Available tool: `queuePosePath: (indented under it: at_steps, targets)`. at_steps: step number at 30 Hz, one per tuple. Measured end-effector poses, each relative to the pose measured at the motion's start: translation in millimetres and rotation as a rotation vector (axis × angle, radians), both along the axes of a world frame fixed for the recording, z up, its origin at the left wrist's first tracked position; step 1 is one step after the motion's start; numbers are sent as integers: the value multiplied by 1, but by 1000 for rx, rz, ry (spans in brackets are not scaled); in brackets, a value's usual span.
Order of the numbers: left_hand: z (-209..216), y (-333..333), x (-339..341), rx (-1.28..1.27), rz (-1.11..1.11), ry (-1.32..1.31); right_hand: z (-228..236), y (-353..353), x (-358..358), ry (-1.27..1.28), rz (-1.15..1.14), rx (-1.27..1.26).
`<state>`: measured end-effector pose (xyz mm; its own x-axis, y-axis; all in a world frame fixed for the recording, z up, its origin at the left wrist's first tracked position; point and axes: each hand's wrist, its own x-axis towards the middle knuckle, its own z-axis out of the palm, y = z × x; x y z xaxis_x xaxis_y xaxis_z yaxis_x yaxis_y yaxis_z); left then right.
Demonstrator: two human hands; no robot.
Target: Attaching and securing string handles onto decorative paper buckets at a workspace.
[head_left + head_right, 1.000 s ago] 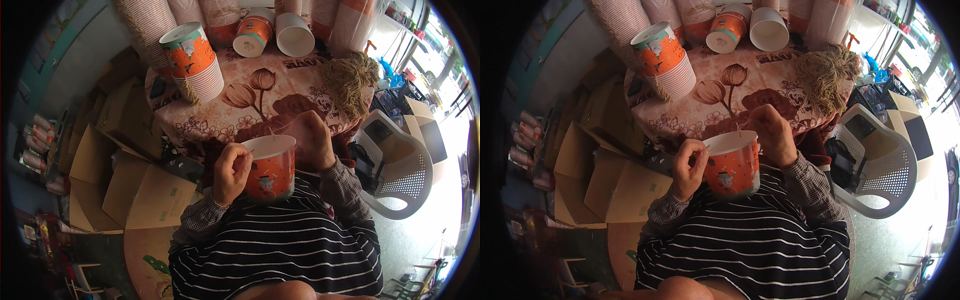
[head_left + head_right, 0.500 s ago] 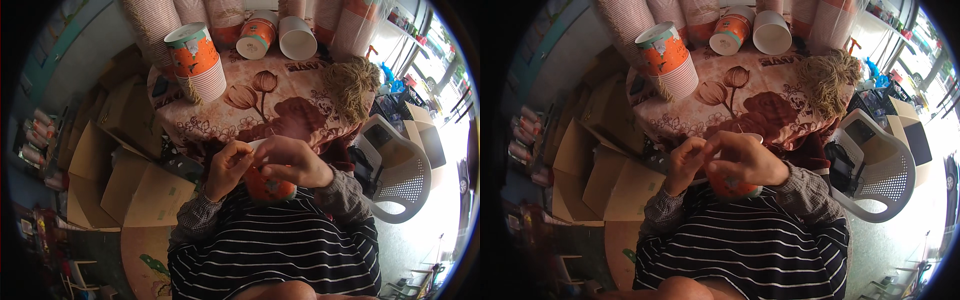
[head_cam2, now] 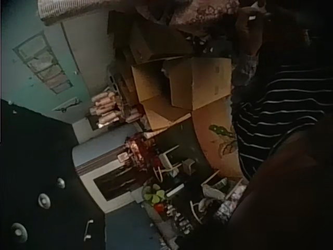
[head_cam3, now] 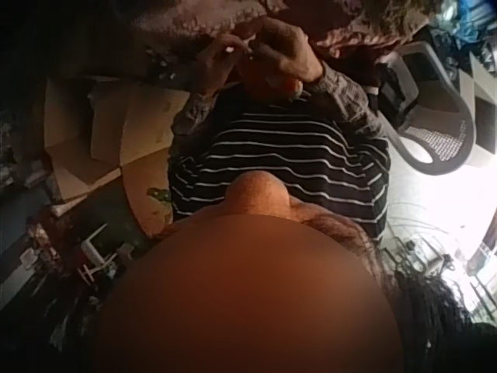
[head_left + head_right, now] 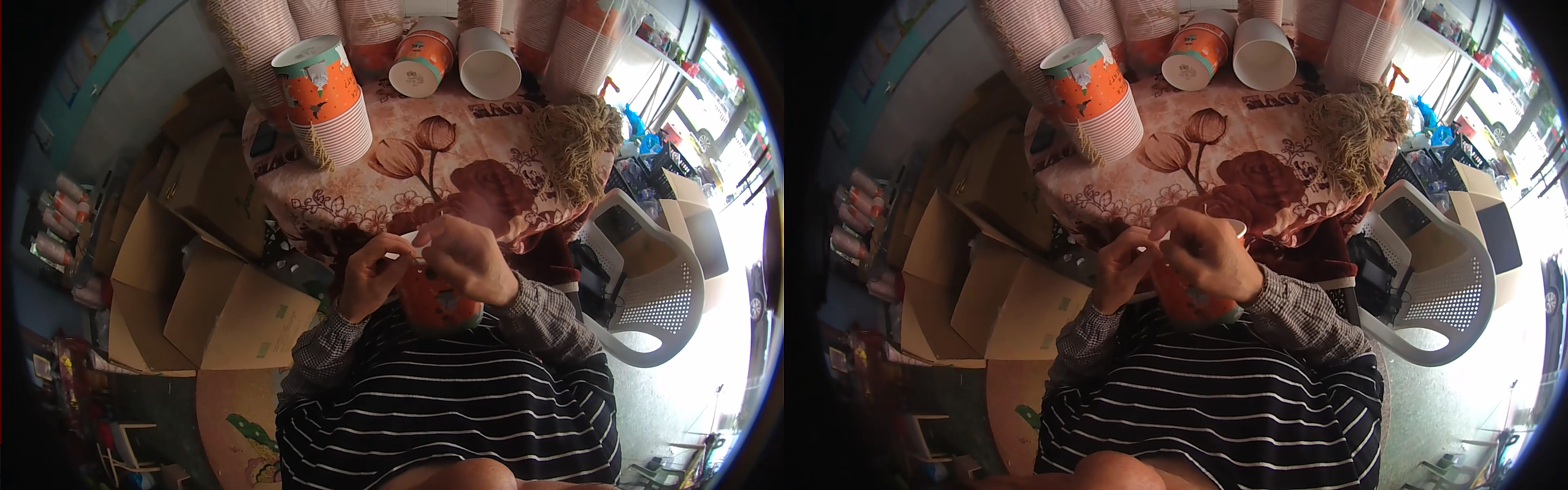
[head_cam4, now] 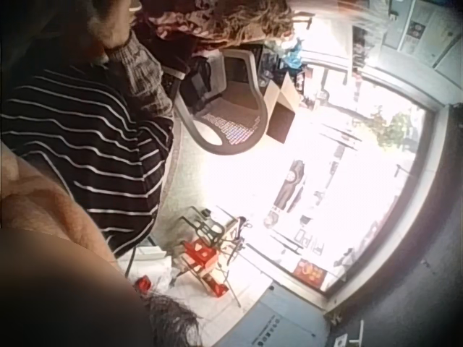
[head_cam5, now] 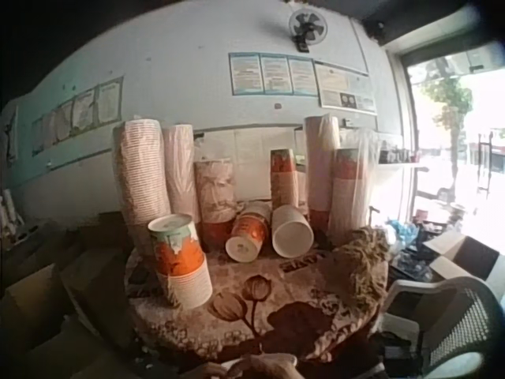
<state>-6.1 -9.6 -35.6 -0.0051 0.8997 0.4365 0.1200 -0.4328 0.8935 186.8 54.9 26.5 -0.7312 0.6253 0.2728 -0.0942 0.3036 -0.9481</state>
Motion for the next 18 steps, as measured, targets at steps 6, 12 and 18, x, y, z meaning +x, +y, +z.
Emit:
queuePosePath:
  at_steps: [6, 12, 18]
  targets:
    - [-2, 0, -2, -173, -59, -105, 2, -7, -1, 49, -50, 339]
    - [3, 8, 0, -57, -124, -59, -3, -5, -1, 80, -72, 377]
    - [2, 12, 0, 101, -68, 82, -5, -4, -1, 105, -83, 366]
